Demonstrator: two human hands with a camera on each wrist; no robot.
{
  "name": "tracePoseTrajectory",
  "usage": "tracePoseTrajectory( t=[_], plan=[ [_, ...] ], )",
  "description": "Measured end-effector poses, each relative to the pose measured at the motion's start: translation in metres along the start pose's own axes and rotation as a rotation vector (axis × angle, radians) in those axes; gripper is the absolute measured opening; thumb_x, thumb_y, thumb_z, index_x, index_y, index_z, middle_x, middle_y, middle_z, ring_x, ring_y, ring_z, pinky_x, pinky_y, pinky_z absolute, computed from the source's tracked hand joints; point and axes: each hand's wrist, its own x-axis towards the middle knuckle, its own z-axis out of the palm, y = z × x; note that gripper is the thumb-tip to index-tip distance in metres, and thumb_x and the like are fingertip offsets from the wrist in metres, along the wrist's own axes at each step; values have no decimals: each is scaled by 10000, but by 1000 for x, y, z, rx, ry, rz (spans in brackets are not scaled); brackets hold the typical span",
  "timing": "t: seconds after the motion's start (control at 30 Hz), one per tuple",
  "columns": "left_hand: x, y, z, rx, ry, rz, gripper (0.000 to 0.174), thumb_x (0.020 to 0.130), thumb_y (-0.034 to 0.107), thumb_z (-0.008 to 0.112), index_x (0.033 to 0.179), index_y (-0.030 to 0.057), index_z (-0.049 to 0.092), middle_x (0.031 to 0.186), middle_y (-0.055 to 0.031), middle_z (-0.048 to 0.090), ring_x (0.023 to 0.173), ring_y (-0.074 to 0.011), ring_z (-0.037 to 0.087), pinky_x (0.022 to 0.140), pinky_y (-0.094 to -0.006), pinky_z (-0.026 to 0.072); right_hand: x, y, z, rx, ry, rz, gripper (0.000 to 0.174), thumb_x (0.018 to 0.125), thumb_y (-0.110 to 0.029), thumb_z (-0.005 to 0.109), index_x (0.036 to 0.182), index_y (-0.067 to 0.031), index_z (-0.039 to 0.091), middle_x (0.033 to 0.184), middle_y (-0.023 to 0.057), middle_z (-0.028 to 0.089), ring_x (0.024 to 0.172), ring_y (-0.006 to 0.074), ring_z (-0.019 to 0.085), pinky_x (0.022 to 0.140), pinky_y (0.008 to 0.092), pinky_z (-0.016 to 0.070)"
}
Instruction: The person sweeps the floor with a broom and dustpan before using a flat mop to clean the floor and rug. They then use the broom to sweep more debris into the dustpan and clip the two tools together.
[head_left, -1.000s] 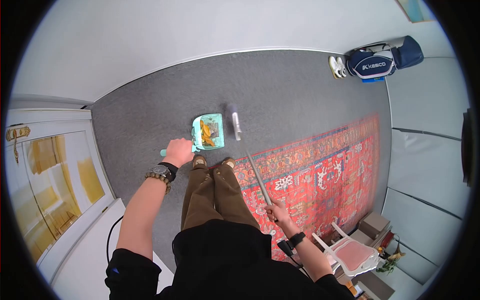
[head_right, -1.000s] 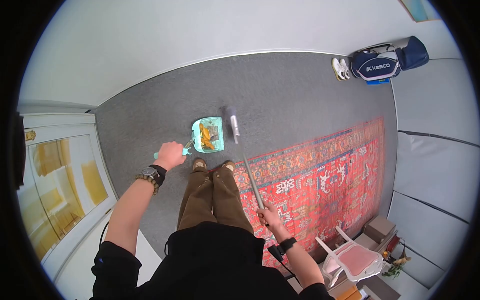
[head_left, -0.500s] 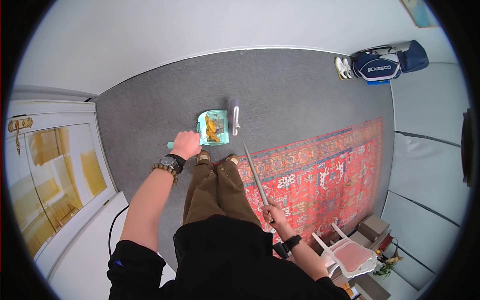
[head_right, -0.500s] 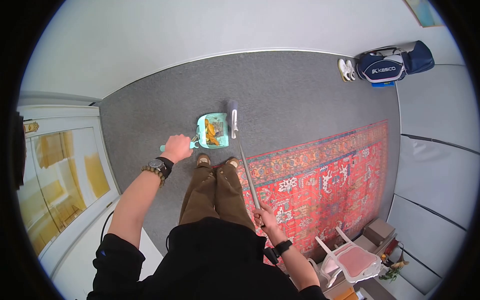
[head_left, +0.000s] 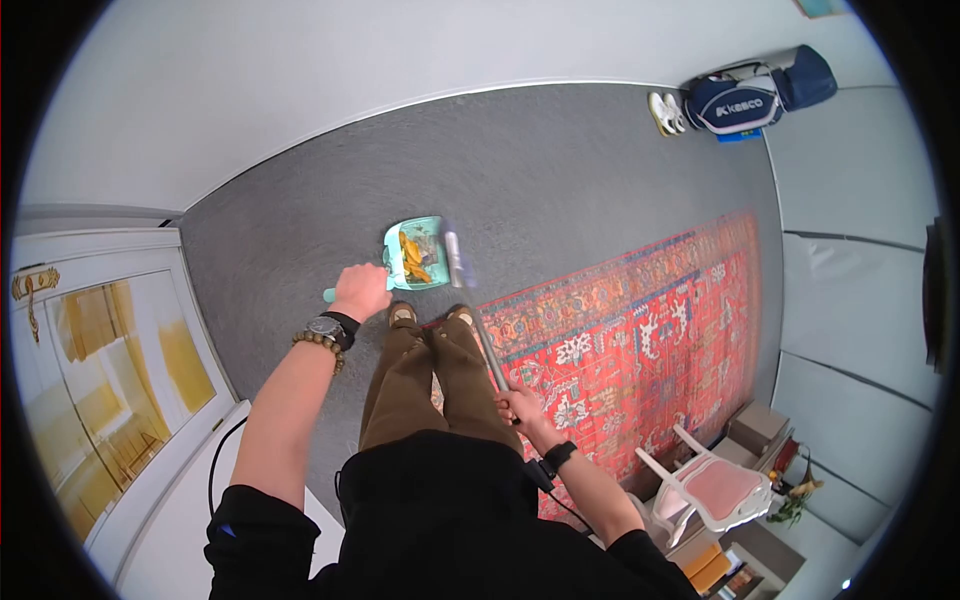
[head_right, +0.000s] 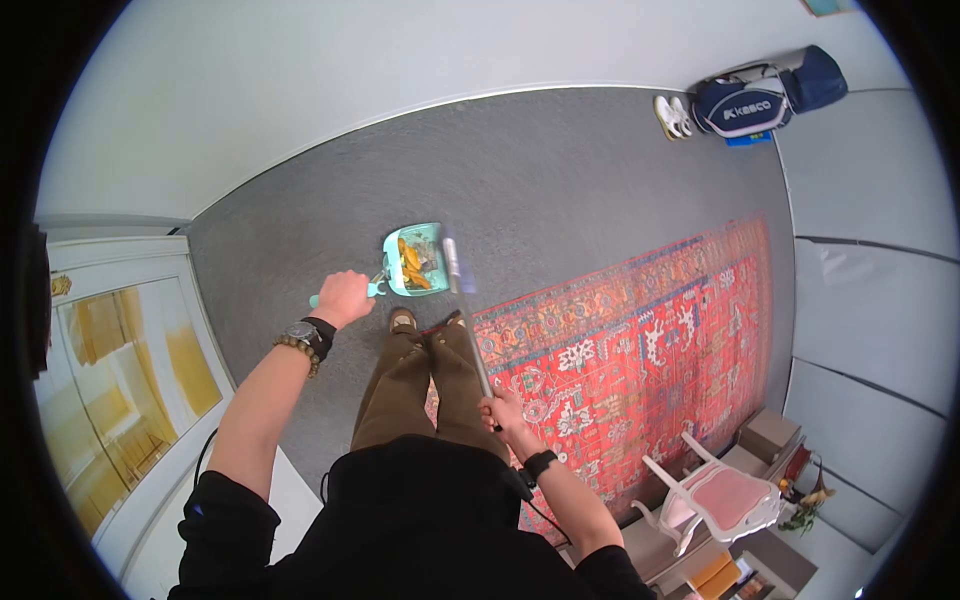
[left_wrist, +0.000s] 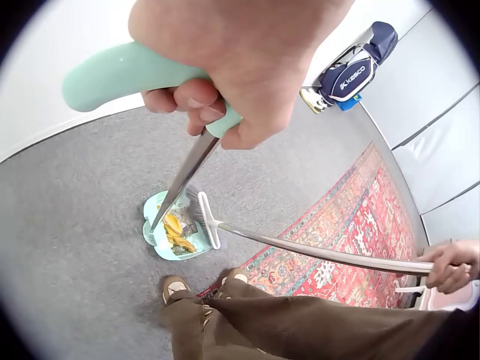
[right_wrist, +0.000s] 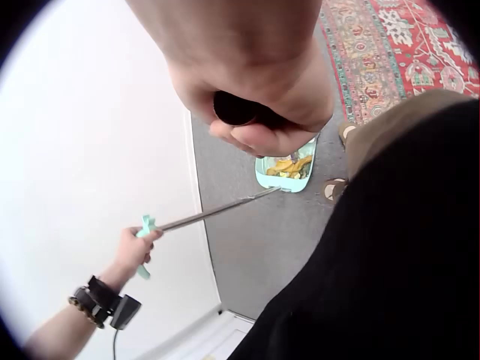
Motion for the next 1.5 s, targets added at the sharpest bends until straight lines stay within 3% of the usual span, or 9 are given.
tracePoseTrajectory(
  t=[0.17, 0.37, 0.57, 0.7, 0.87, 0.93, 1.1, 1.23, 1.5],
  plan=[
    [-14, 0, 6, 20, -24, 3, 236, 697, 252, 652, 771, 28, 665, 747, -176, 651, 732, -333, 642, 671, -420, 517, -68, 12, -25, 33, -26, -26, 562, 769, 27, 520, 1303, 4, 344, 541, -2, 390, 357, 96, 375, 324, 243, 307],
    [-64, 7, 27, -14, -60, -101, 207, 726, 212, 643, 830, 35, 663, 805, -172, 655, 796, -336, 637, 706, -422, 510, -51, -5, -128, -201, 120, -255, 429, 755, 0, 536, 1178, 21, 470, 549, 20, 466, 369, 101, 428, 317, 251, 336],
    [-156, 12, 62, -28, 0, -220, 202, 733, 241, 645, 808, 53, 637, 757, -180, 640, 726, -366, 626, 666, -454, 504, 21, -50, -228, -428, 265, -331, 73, 753, -21, 515, 825, -22, 527, 540, 33, 476, 369, 128, 433, 324, 272, 335],
    [-215, 4, 89, -82, -10, -298, 187, 738, 246, 628, 807, 72, 638, 761, -168, 641, 737, -361, 618, 657, -467, 493, 52, -58, -252, -487, 323, -316, 68, 739, -19, 525, 806, -9, 533, 529, 47, 483, 371, 137, 438, 333, 278, 327],
    [-276, -22, 130, -71, -83, -386, 203, 731, 260, 631, 818, 76, 642, 747, -166, 640, 732, -362, 617, 663, -465, 495, 90, -36, -227, -708, 302, -290, 102, 713, -60, 542, 716, 41, 555, 492, 94, 525, 403, 189, 526, 356, 343, 405],
    [-292, -41, 156, -61, -69, -392, 197, 718, 234, 646, 811, 60, 643, 762, -171, 640, 731, -359, 620, 660, -454, 497, 66, -4, -174, -990, 356, -370, 125, 699, -71, 552, 718, 51, 533, 515, 102, 539, 433, 195, 560, 363, 356, 425],
    [-323, -69, 178, -136, 2, -461, 210, 718, 266, 637, 808, 77, 647, 765, -163, 642, 745, -357, 621, 666, -458, 500, -8, 116, -54, -727, 5, -170, 246, 724, -29, 529, 957, 33, 483, 545, 59, 510, 399, 152, 514, 319, 302, 376],
    [-338, -82, 196, -161, 30, -473, 201, 711, 258, 636, 798, 77, 650, 757, -161, 642, 742, -354, 620, 666, -454, 499, -70, 122, -24, -357, -254, 77, 405, 739, 29, 506, 1140, 26, 452, 540, 22, 450, 349, 113, 421, 297, 258, 309],
    [-349, -88, 197, -229, 31, -476, 184, 710, 231, 625, 785, 64, 644, 753, -160, 642, 733, -348, 621, 669, -446, 499, -125, 128, 3, -636, -214, -151, 592, 736, 38, 513, 1313, 12, 383, 516, 11, 442, 343, 99, 409, 301, 240, 320]
  ],
)
